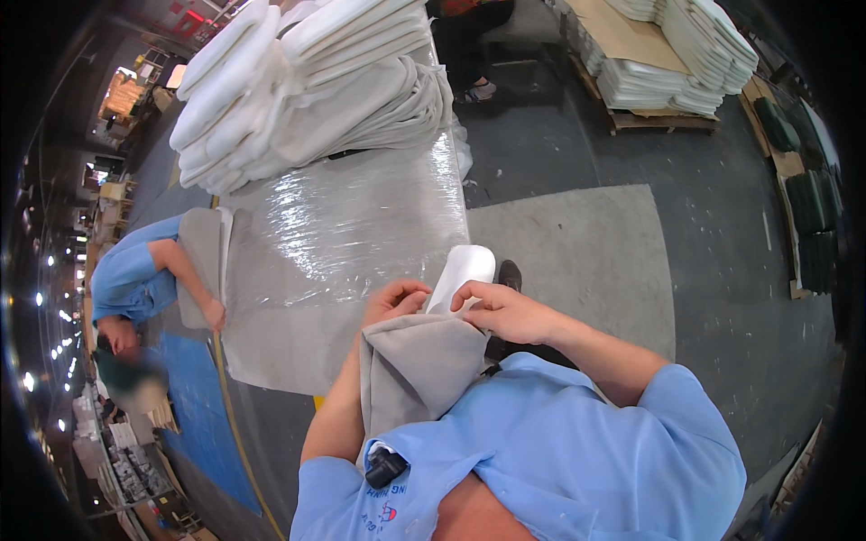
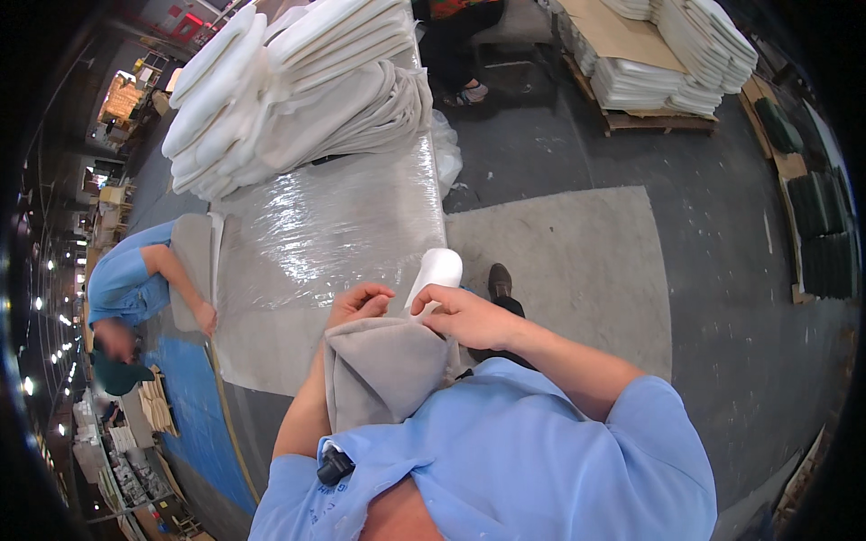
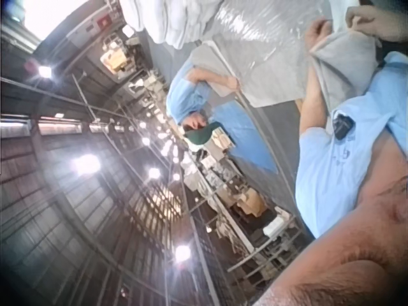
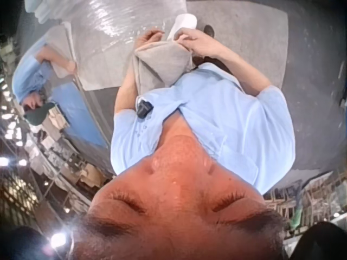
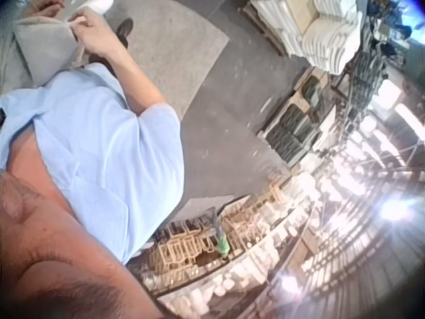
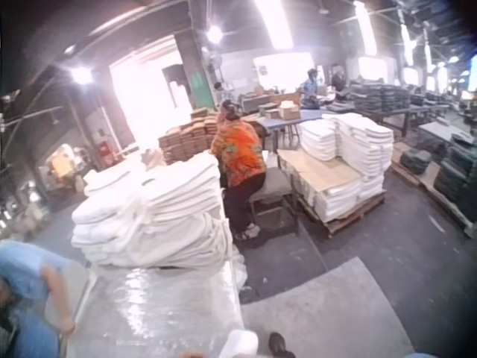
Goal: The person inserts white foam inserts into grey fabric covers at a work table. They align the foam, push it into the cover, and tuck the edges to fit. The finished items are placed on a nearby stack.
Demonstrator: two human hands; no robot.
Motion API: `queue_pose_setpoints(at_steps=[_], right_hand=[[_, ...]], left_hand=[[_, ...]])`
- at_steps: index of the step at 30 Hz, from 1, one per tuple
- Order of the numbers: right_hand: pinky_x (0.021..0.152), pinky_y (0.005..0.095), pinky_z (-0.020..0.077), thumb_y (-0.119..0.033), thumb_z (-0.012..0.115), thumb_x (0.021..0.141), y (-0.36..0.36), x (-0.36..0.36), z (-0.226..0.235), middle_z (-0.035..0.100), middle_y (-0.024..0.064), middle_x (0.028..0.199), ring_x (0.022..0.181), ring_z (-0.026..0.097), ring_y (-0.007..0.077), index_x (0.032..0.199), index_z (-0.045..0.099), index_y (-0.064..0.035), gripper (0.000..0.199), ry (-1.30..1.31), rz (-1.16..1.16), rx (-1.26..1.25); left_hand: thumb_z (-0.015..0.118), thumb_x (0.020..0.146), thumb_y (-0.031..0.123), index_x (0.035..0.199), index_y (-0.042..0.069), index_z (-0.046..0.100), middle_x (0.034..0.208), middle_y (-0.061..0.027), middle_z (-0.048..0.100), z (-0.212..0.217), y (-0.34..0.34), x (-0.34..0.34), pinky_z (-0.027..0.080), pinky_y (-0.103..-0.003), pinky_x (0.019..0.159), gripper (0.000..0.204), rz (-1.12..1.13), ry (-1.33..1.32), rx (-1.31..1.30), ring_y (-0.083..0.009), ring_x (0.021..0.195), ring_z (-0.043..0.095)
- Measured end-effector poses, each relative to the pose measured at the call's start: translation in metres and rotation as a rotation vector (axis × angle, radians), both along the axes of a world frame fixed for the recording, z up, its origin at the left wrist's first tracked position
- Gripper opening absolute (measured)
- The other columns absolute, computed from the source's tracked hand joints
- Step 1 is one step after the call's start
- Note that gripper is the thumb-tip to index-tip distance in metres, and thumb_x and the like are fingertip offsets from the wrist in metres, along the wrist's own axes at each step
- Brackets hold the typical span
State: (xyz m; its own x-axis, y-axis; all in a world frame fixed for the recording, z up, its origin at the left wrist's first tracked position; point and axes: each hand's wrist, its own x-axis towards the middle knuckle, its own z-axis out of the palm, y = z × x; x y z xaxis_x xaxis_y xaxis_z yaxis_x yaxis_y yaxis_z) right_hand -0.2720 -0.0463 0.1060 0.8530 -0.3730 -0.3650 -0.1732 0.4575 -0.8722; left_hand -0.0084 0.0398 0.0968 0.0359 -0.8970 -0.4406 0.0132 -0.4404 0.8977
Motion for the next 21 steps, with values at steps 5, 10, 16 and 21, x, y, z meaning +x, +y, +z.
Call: queue_pose_setpoints(at_steps=[5, 10, 16, 21], right_hand=[[0.079, 0.0311, 0.0514, -0.003, 0.065, 0.097, 0.007, -0.010, 0.000, 0.076, 0.0086, 0.089, 0.085, 0.068, 0.0119, 0.118, 0.058, -0.0059, 0.022, -0.051, -0.106, -0.159], [0.076, 0.0269, 0.0537, 0.002, 0.069, 0.096, 0.021, -0.008, 0.007, 0.072, 0.0047, 0.084, 0.084, 0.067, 0.0081, 0.108, 0.054, -0.0038, 0.019, -0.017, -0.356, -0.210], [0.077, 0.0301, 0.0538, -0.005, 0.071, 0.096, 0.029, -0.012, 0.000, 0.075, 0.0078, 0.088, 0.085, 0.071, 0.0129, 0.107, 0.054, -0.0040, 0.021, -0.114, -0.378, -0.173], [0.089, 0.0320, 0.0524, -0.003, 0.069, 0.095, 0.023, -0.027, -0.016, 0.072, 0.0096, 0.098, 0.102, 0.068, 0.0146, 0.115, 0.054, -0.0027, 0.025, -0.227, -0.246, -0.062]], left_hand=[[0.080, 0.092, 0.011, 0.116, 0.006, 0.072, 0.098, 0.0011, 0.068, 0.040, -0.022, -0.019, 0.045, -0.020, 0.067, 0.025, -0.241, 0.072, 0.025, -0.0030, 0.077, 0.057], [0.094, 0.077, 0.031, 0.125, 0.006, 0.062, 0.100, -0.0039, 0.070, 0.074, -0.029, -0.036, 0.048, -0.025, 0.068, 0.063, -0.510, -0.192, 0.071, -0.0102, 0.078, 0.062], [0.097, 0.070, 0.031, 0.115, 0.004, 0.066, 0.092, -0.0041, 0.069, 0.103, -0.037, -0.058, 0.048, -0.030, 0.071, 0.060, -0.773, -0.549, 0.190, -0.0143, 0.081, 0.061], [0.092, 0.077, 0.025, 0.099, 0.003, 0.071, 0.091, -0.0032, 0.070, 0.105, -0.043, -0.057, 0.050, -0.031, 0.076, 0.038, -0.914, -0.561, 0.226, -0.0144, 0.085, 0.064]])
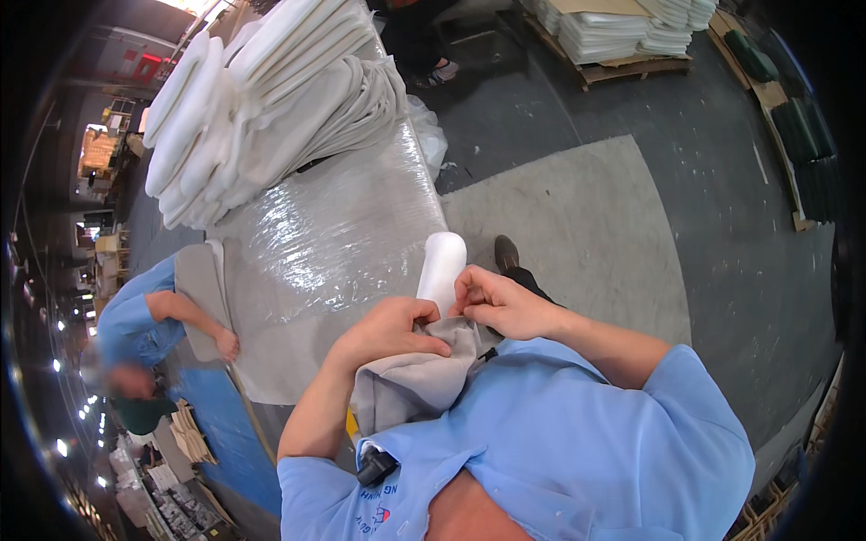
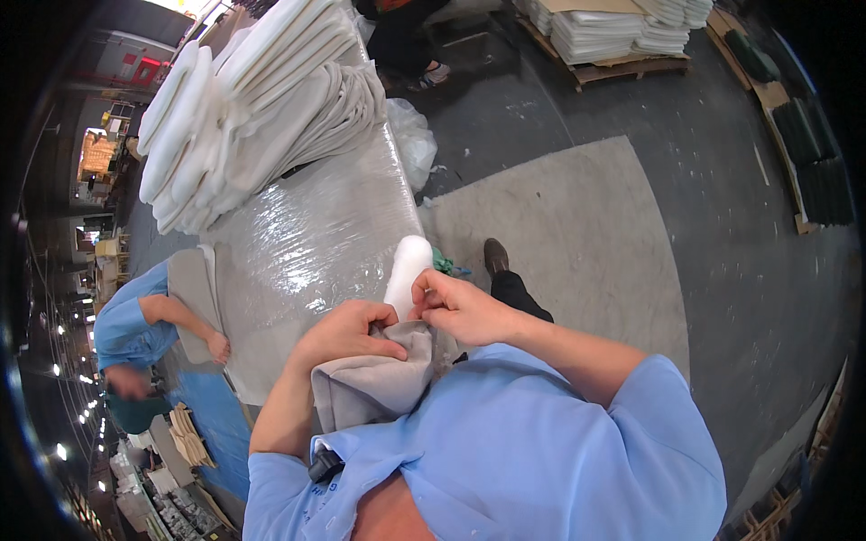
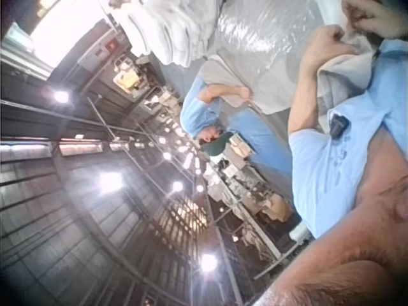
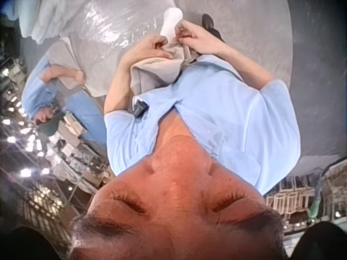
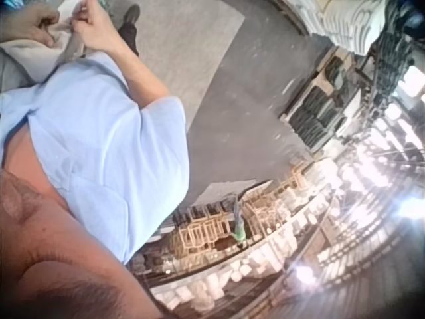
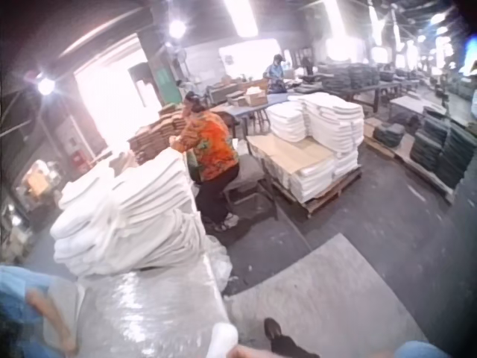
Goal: The person inserts white foam inserts into grey fabric covers at a work table. They align the foam, push it into the cover, and tuck the edges to fit. The finished items are placed on a nearby stack.
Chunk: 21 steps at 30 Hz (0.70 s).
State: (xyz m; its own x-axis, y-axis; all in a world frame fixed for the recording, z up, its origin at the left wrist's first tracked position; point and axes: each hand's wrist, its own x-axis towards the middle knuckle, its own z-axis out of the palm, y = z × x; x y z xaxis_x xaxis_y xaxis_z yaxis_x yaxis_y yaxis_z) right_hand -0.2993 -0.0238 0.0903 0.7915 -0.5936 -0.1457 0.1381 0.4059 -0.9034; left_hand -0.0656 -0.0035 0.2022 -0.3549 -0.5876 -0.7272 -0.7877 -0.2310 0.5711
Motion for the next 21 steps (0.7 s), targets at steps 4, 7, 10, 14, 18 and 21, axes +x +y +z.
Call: queue_pose_setpoints(at_steps=[4, 7, 10, 14, 18, 21], right_hand=[[0.093, 0.0332, 0.0513, -0.003, 0.070, 0.094, -0.002, -0.010, 0.002, 0.072, 0.0087, 0.106, 0.108, 0.066, 0.0148, 0.125, 0.058, -0.0008, 0.034, 0.132, 0.241, -0.102], [0.093, 0.0313, 0.0511, -0.006, 0.072, 0.095, 0.003, -0.010, -0.012, 0.071, 0.0045, 0.110, 0.104, 0.064, 0.0134, 0.125, 0.064, -0.0010, 0.031, 0.136, 0.341, 0.005], [0.093, 0.0290, 0.0506, -0.009, 0.072, 0.098, 0.016, -0.005, -0.031, 0.070, 0.0005, 0.110, 0.100, 0.063, 0.0105, 0.116, 0.069, -0.0034, 0.020, -0.011, 0.282, 0.186], [0.092, 0.0271, 0.0501, -0.012, 0.071, 0.100, 0.031, -0.002, -0.038, 0.069, -0.0029, 0.105, 0.097, 0.061, 0.0071, 0.116, 0.070, -0.0060, 0.017, -0.150, 0.063, 0.373], [0.089, 0.0267, 0.0495, -0.014, 0.071, 0.101, 0.037, 0.000, -0.039, 0.067, -0.0051, 0.103, 0.095, 0.060, 0.0058, 0.116, 0.070, -0.0072, 0.017, -0.214, 0.007, 0.478], [0.086, 0.0264, 0.0483, -0.017, 0.071, 0.102, 0.035, -0.002, -0.038, 0.066, -0.0060, 0.101, 0.091, 0.059, 0.0055, 0.115, 0.070, -0.0091, 0.016, -0.212, 0.044, 0.536]], left_hand=[[0.084, 0.088, 0.023, 0.100, 0.000, 0.070, 0.091, -0.0016, 0.070, -0.010, 0.008, 0.009, 0.050, -0.030, 0.076, 0.029, 0.190, 0.336, 0.048, -0.0112, 0.085, 0.062], [0.079, 0.093, 0.021, 0.103, 0.001, 0.072, 0.090, 0.0005, 0.070, -0.010, 0.004, 0.013, 0.049, -0.028, 0.076, 0.023, 0.247, 0.407, 0.163, -0.0076, 0.085, 0.060], [0.075, 0.098, 0.026, 0.102, 0.001, 0.074, 0.084, 0.0021, 0.067, -0.019, -0.002, 0.017, 0.048, -0.028, 0.072, 0.025, 0.313, 0.321, 0.261, -0.0071, 0.079, 0.058], [0.070, 0.101, 0.032, 0.098, 0.001, 0.076, 0.075, 0.0031, 0.064, -0.023, -0.015, 0.003, 0.046, -0.029, 0.067, 0.031, 0.216, 0.103, 0.268, -0.0072, 0.073, 0.055], [0.069, 0.101, 0.030, 0.100, 0.002, 0.076, 0.074, 0.0003, 0.065, -0.025, -0.022, 0.000, 0.047, -0.030, 0.067, 0.029, 0.014, 0.158, 0.210, -0.0093, 0.071, 0.056], [0.068, 0.100, 0.026, 0.100, 0.001, 0.075, 0.076, -0.0053, 0.068, -0.018, -0.020, -0.006, 0.049, -0.032, 0.069, 0.026, 0.004, 0.165, 0.063, -0.0134, 0.071, 0.059]])
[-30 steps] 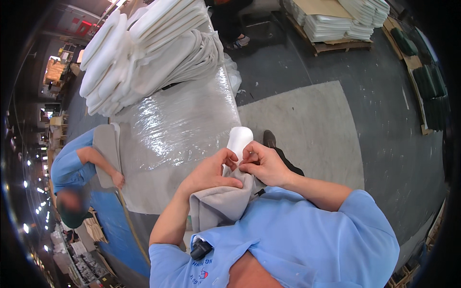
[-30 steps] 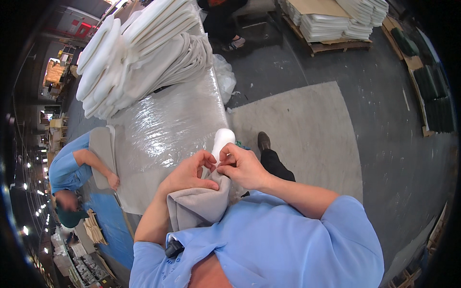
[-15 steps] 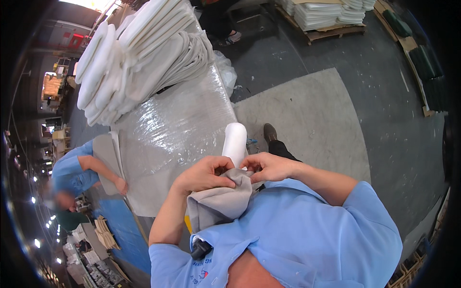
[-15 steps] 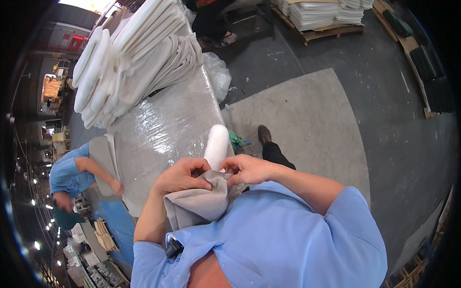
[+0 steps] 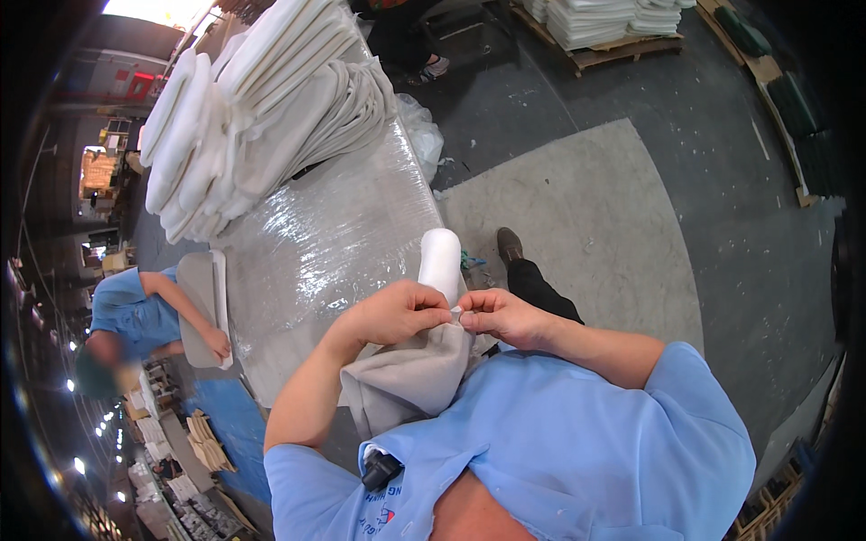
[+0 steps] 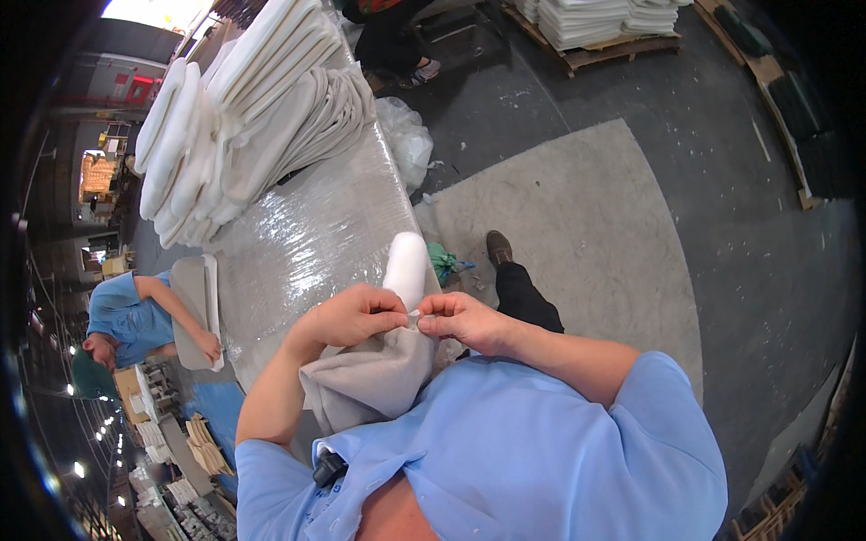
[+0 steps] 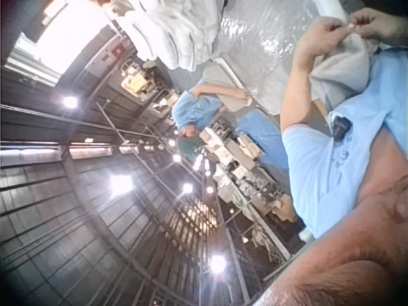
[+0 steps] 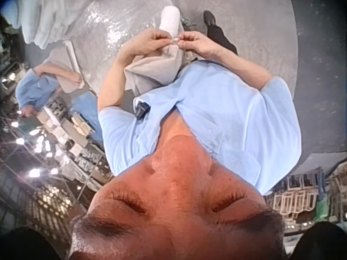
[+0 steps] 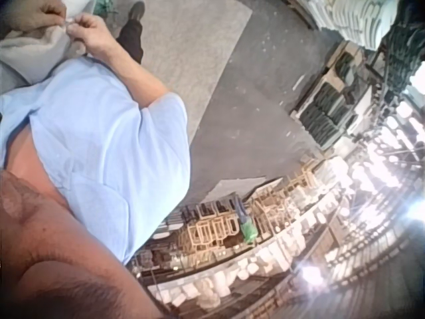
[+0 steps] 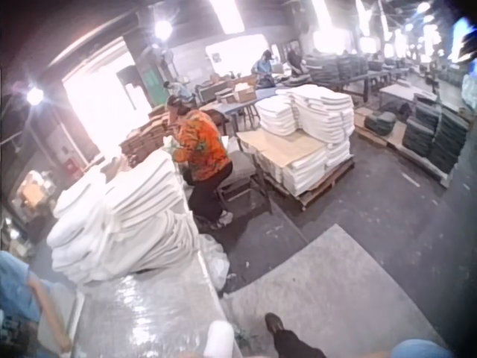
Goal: The person inserts white foam inserts into grey fabric covers at a work table. They align the foam, push it into the cover, and tuck the edges to fit. The finished items are placed on a nearby stack.
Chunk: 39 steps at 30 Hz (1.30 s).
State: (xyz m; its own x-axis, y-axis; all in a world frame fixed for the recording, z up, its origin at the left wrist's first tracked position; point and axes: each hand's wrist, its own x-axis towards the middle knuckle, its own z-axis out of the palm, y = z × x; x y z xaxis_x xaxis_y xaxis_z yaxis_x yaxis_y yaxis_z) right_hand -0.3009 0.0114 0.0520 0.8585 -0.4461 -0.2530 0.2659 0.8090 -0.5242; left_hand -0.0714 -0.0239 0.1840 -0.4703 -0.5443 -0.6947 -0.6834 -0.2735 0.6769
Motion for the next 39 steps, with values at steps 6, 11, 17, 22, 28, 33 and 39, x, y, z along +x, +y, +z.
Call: queue_pose_setpoints(at_steps=[6, 11, 17, 22, 28, 33, 39], right_hand=[[0.083, 0.0251, 0.0454, -0.023, 0.072, 0.102, -0.006, -0.001, -0.005, 0.065, -0.0076, 0.096, 0.088, 0.056, 0.0048, 0.110, 0.071, -0.0116, 0.014, 0.025, 0.125, 0.012], [0.078, 0.0245, 0.0454, -0.022, 0.074, 0.101, 0.006, 0.005, 0.003, 0.065, -0.0062, 0.093, 0.086, 0.055, 0.0041, 0.105, 0.070, -0.0077, 0.015, 0.119, -0.110, -0.090], [0.066, 0.0247, 0.0453, -0.016, 0.075, 0.099, 0.003, 0.005, 0.026, 0.064, -0.0043, 0.082, 0.075, 0.054, 0.0042, 0.099, 0.069, -0.0037, 0.013, 0.435, -0.248, -0.444], [0.067, 0.0255, 0.0460, -0.020, 0.077, 0.098, -0.001, 0.007, 0.015, 0.067, -0.0036, 0.085, 0.077, 0.056, 0.0051, 0.098, 0.071, -0.0054, 0.016, 0.391, -0.318, -0.391], [0.072, 0.0253, 0.0466, -0.028, 0.081, 0.096, -0.005, 0.009, 0.000, 0.071, -0.0030, 0.098, 0.086, 0.058, 0.0051, 0.106, 0.074, -0.0110, 0.021, 0.111, -0.054, 0.187], [0.078, 0.0297, 0.0529, -0.034, 0.073, 0.102, -0.009, 0.009, -0.003, 0.072, -0.0024, 0.100, 0.087, 0.064, 0.0086, 0.105, 0.073, -0.0071, 0.027, 0.160, 0.032, 0.038], [0.074, 0.0322, 0.0500, -0.032, 0.066, 0.105, -0.010, 0.013, 0.010, 0.067, 0.0037, 0.094, 0.084, 0.062, 0.0198, 0.103, 0.075, -0.0048, 0.028, 0.472, -0.208, -0.804]], left_hand=[[0.066, 0.101, 0.018, 0.102, 0.000, 0.074, 0.081, -0.0055, 0.069, 0.008, -0.004, -0.008, 0.050, -0.032, 0.069, 0.019, -0.001, -0.001, -0.108, -0.0132, 0.073, 0.059], [0.066, 0.101, 0.024, 0.100, 0.000, 0.074, 0.079, -0.0110, 0.070, -0.006, -0.004, -0.002, 0.051, -0.034, 0.069, 0.026, 0.022, 0.019, -0.112, -0.0171, 0.071, 0.061], [0.068, 0.100, 0.028, 0.092, 0.000, 0.072, 0.069, -0.0059, 0.061, -0.016, -0.014, 0.004, 0.045, -0.033, 0.063, 0.029, -0.052, -0.047, 0.042, -0.0126, 0.065, 0.050], [0.070, 0.098, 0.026, 0.092, 0.002, 0.072, 0.069, -0.0125, 0.062, -0.013, -0.016, 0.000, 0.048, -0.037, 0.065, 0.025, -0.129, -0.036, -0.228, -0.0236, 0.064, 0.059], [0.071, 0.095, 0.020, 0.094, 0.003, 0.074, 0.079, -0.0178, 0.069, -0.019, -0.005, 0.001, 0.053, -0.043, 0.069, 0.017, -0.107, 0.085, -0.605, -0.0391, 0.074, 0.067], [0.072, 0.096, 0.020, 0.094, 0.003, 0.072, 0.074, -0.0159, 0.066, -0.015, -0.005, 0.001, 0.050, -0.039, 0.064, 0.017, -0.072, 0.046, -0.516, -0.0313, 0.066, 0.063], [0.067, 0.102, 0.025, 0.087, 0.002, 0.064, 0.065, -0.0153, 0.056, -0.008, -0.026, 0.007, 0.042, -0.041, 0.059, 0.028, -0.236, -0.049, -0.104, -0.0253, 0.059, 0.048]])
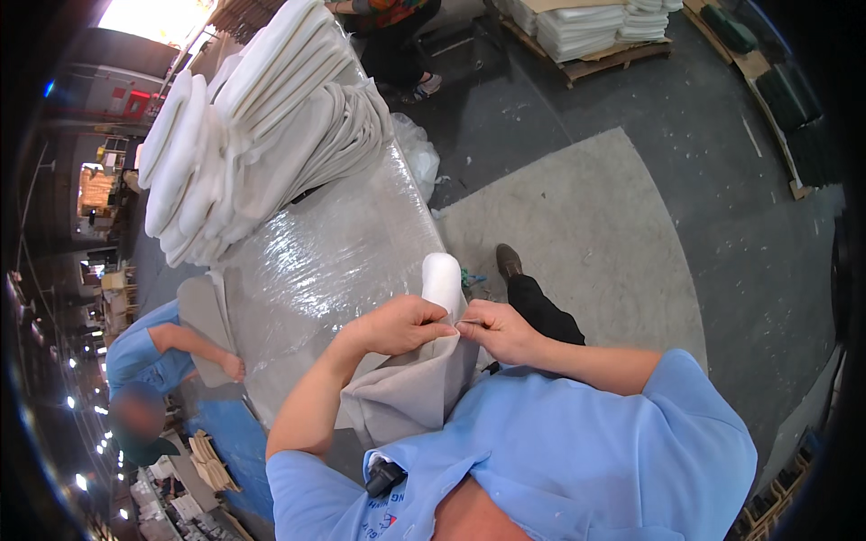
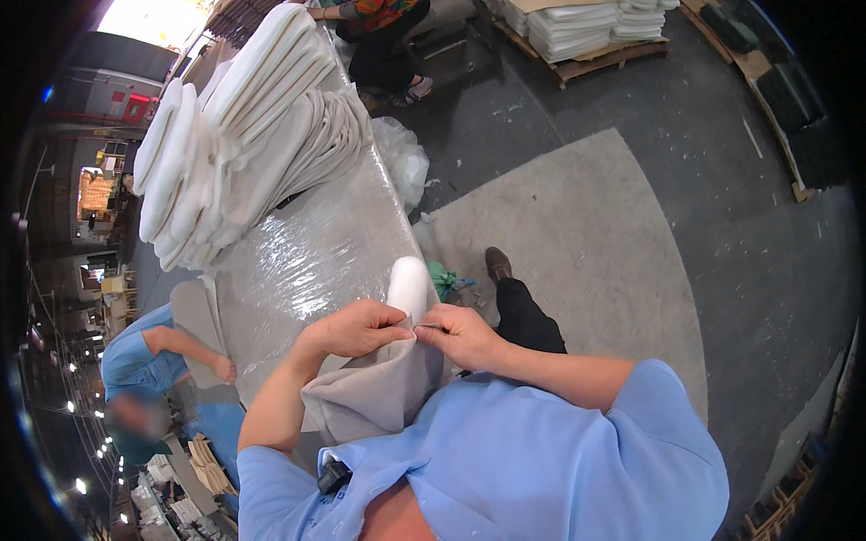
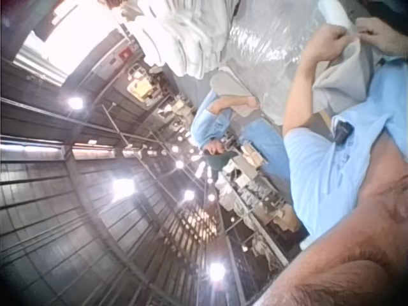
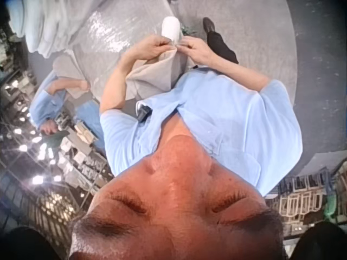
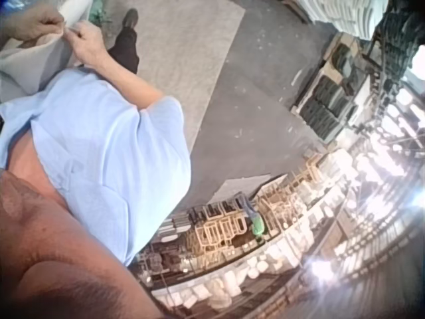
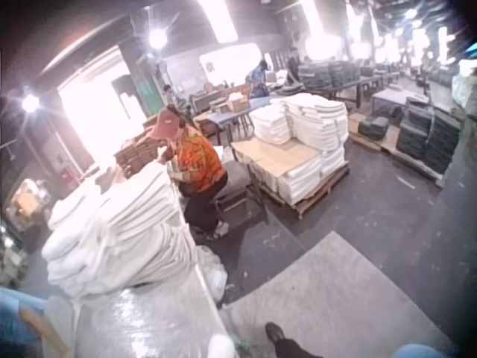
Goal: The person inserts white foam inserts into grey fabric covers at a work table. They align the foam, push it into the cover, and tuck the edges to fit. The finished items are placed on a nearby stack.
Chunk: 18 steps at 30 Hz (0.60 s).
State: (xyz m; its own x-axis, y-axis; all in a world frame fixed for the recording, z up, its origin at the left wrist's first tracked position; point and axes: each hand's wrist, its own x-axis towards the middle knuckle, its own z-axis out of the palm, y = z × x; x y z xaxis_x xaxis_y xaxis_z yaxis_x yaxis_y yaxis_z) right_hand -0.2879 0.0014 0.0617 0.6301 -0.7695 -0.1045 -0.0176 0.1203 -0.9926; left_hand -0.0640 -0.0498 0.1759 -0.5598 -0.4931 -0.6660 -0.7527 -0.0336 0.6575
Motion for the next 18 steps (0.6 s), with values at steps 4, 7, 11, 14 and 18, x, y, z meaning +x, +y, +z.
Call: queue_pose_setpoints(at_steps=[4, 7, 11, 14, 18], right_hand=[[0.097, 0.0476, 0.0462, -0.027, 0.066, 0.102, -0.003, -0.004, 0.005, 0.057, 0.0176, 0.120, 0.115, 0.054, 0.0360, 0.100, 0.074, -0.0061, 0.022, 0.122, -0.122, -0.328], [0.110, 0.0554, 0.0380, -0.029, 0.065, 0.103, -0.016, -0.002, 0.002, 0.046, 0.0249, 0.145, 0.135, 0.043, 0.0446, 0.099, 0.073, -0.0060, 0.025, 0.177, -0.185, -0.524], [0.125, 0.0534, 0.0257, -0.030, 0.062, 0.105, -0.047, 0.000, -0.007, 0.024, 0.0294, 0.168, 0.155, 0.024, 0.0472, 0.102, 0.072, -0.0036, 0.028, 0.185, 0.004, -0.524], [0.121, 0.0538, 0.0324, -0.030, 0.061, 0.105, -0.068, 0.002, -0.016, 0.027, 0.0285, 0.167, 0.151, 0.033, 0.0451, 0.102, 0.073, -0.0052, 0.028, 0.078, 0.123, -0.469], [0.113, 0.0447, 0.0450, -0.027, 0.060, 0.106, -0.077, 0.010, -0.012, 0.040, 0.0188, 0.163, 0.140, 0.053, 0.0354, 0.106, 0.072, -0.0038, 0.026, 0.050, 0.136, -0.271]], left_hand=[[0.070, 0.100, 0.029, 0.086, 0.003, 0.065, 0.086, -0.0142, 0.065, 0.007, 0.000, -0.004, 0.048, -0.042, 0.067, 0.030, -0.080, -0.002, -0.249, -0.0287, 0.073, 0.059], [0.071, 0.098, 0.033, 0.089, 0.003, 0.068, 0.121, -0.0194, 0.065, 0.011, 0.003, -0.013, 0.054, -0.044, 0.082, 0.032, -0.169, -0.059, -0.684, -0.0368, 0.100, 0.066], [0.073, 0.097, 0.030, 0.090, 0.003, 0.066, 0.146, -0.0254, 0.050, -0.003, -0.005, -0.002, 0.052, -0.048, 0.097, 0.029, -0.148, 0.084, -0.918, -0.0470, 0.122, 0.058], [0.074, 0.096, 0.022, 0.094, 0.002, 0.065, 0.146, -0.0251, 0.050, -0.019, -0.012, 0.006, 0.053, -0.046, 0.096, 0.022, -0.043, 0.136, -0.736, -0.0446, 0.120, 0.060], [0.074, 0.097, 0.019, 0.097, 0.002, 0.064, 0.134, -0.0209, 0.057, -0.037, -0.017, 0.017, 0.056, -0.044, 0.089, 0.020, 0.033, 0.167, -0.692, -0.0392, 0.108, 0.065]])
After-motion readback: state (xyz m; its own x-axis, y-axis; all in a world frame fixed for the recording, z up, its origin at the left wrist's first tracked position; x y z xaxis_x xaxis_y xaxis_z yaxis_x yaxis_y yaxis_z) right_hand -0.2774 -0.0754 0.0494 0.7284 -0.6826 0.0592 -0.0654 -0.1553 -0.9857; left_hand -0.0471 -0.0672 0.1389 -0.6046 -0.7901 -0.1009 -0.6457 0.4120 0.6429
